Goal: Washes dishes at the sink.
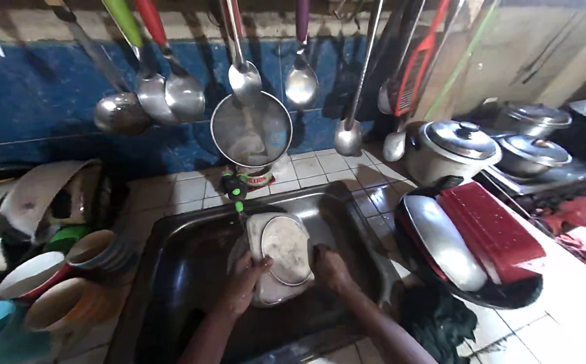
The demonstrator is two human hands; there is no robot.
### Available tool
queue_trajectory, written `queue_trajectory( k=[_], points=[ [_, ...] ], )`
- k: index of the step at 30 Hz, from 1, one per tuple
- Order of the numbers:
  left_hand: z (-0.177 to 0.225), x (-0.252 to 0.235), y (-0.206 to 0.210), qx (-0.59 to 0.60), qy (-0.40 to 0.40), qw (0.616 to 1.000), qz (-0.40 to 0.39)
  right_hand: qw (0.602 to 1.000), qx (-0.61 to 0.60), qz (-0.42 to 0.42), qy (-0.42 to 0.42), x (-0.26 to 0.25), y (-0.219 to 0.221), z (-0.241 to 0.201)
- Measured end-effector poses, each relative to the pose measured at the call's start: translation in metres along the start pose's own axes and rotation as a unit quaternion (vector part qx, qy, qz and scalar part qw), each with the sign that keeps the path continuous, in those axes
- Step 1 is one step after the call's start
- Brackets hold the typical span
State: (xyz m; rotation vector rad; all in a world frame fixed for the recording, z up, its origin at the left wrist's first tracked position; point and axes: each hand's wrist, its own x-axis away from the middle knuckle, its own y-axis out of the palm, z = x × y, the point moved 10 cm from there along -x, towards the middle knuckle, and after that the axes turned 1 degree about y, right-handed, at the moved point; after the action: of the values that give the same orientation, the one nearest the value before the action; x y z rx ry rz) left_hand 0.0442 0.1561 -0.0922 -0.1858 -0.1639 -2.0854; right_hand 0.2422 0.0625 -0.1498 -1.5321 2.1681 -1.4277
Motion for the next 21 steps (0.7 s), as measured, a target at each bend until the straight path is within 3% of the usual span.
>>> queue_trajectory(
  k=[2,3,4,6,7,9,11,15,21],
  points=[
    [0.008,0.002,0.024,0.034,0.034,0.998,-0.044,0.993,0.086,0.076,-0.038,0.044,-0.034,0.015],
    [0.013,0.002,0.036,0.05,0.04,0.996,-0.056,0.976,0.12,0.161,-0.079,0.069,-0.052,0.021],
    [0.018,0.003,0.049,0.068,0.041,0.995,-0.059,0.941,0.149,0.269,-0.14,0.095,-0.072,0.023],
    [0.026,0.005,0.072,0.104,0.045,0.992,-0.054,0.831,0.215,0.448,-0.25,0.148,-0.108,0.02],
    [0.028,0.006,0.082,0.129,0.045,0.99,-0.046,0.792,0.241,0.49,-0.271,0.166,-0.124,0.02],
    [0.029,0.006,0.099,0.182,0.045,0.982,-0.027,0.764,0.286,0.516,-0.262,0.177,-0.153,0.023],
    [0.03,0.007,0.111,0.219,0.037,0.975,-0.011,0.777,0.312,0.5,-0.222,0.167,-0.177,0.032],
    [0.034,0.016,0.126,0.263,0.012,0.965,-0.013,0.851,0.314,0.407,-0.111,0.142,-0.201,0.052],
    [0.039,0.031,0.159,0.256,0.002,0.963,-0.086,0.872,0.318,0.362,-0.091,0.147,-0.225,0.048]
  ],
)
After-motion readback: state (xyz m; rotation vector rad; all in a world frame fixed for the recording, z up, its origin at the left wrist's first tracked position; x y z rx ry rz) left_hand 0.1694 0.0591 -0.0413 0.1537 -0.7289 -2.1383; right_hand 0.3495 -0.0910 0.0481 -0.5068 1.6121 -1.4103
